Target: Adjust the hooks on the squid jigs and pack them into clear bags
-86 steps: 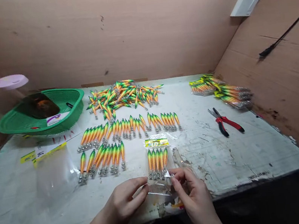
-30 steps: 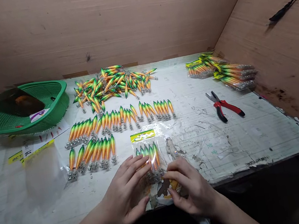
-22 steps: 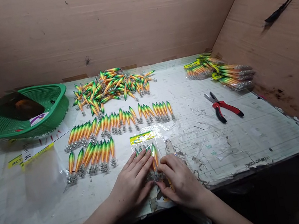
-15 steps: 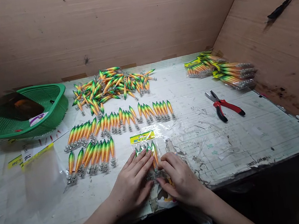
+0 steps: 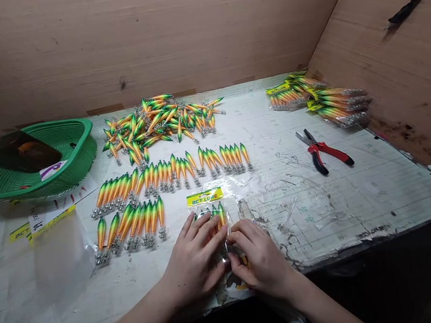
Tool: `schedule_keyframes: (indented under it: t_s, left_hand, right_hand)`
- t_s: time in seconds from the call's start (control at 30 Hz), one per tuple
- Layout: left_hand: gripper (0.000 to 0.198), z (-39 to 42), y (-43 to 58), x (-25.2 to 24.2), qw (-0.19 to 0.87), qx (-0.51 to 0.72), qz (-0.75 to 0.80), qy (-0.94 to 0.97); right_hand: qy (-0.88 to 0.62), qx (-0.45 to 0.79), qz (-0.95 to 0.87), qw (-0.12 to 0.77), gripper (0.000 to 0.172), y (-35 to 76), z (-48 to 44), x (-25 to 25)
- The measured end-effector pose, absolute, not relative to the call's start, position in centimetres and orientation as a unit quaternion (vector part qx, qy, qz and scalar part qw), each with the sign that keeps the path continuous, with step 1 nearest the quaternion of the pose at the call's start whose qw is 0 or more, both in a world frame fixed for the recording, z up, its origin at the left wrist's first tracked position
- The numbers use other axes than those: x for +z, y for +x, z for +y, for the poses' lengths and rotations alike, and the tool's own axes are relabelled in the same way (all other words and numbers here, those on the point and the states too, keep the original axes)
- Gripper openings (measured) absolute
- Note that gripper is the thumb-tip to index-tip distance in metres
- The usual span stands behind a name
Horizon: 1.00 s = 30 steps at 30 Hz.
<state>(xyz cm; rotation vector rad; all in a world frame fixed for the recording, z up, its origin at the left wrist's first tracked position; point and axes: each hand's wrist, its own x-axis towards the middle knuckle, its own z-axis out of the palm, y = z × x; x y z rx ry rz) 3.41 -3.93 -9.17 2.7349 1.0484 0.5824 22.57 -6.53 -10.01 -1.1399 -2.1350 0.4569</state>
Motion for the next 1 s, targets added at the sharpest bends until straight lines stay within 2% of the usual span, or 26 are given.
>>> schedule_keyframes:
  t_s: [0.33,0.8,1.0]
  left_hand:
    - [0.038,-3.8,3.8,-9.5,0.068,0.239,0.36,0.899]
    - [0.034,-4.0,4.5,-9.5,0.076,0.284,0.392,0.872]
    - [0.036,-3.8,4.4,-9.9,0.086,0.287,0.388,0.872]
  right_hand:
    - [-0.468,0.171,-0.798,0.339,0.018,22.1,-6.8,-10.4]
    - [-0.627,0.197,-0.672,0.341,0.011,19.7,-9.2,-10.4]
    - [-0.652,0.217,-0.638,0.346,0.006,19.3,-9.1,-10.4]
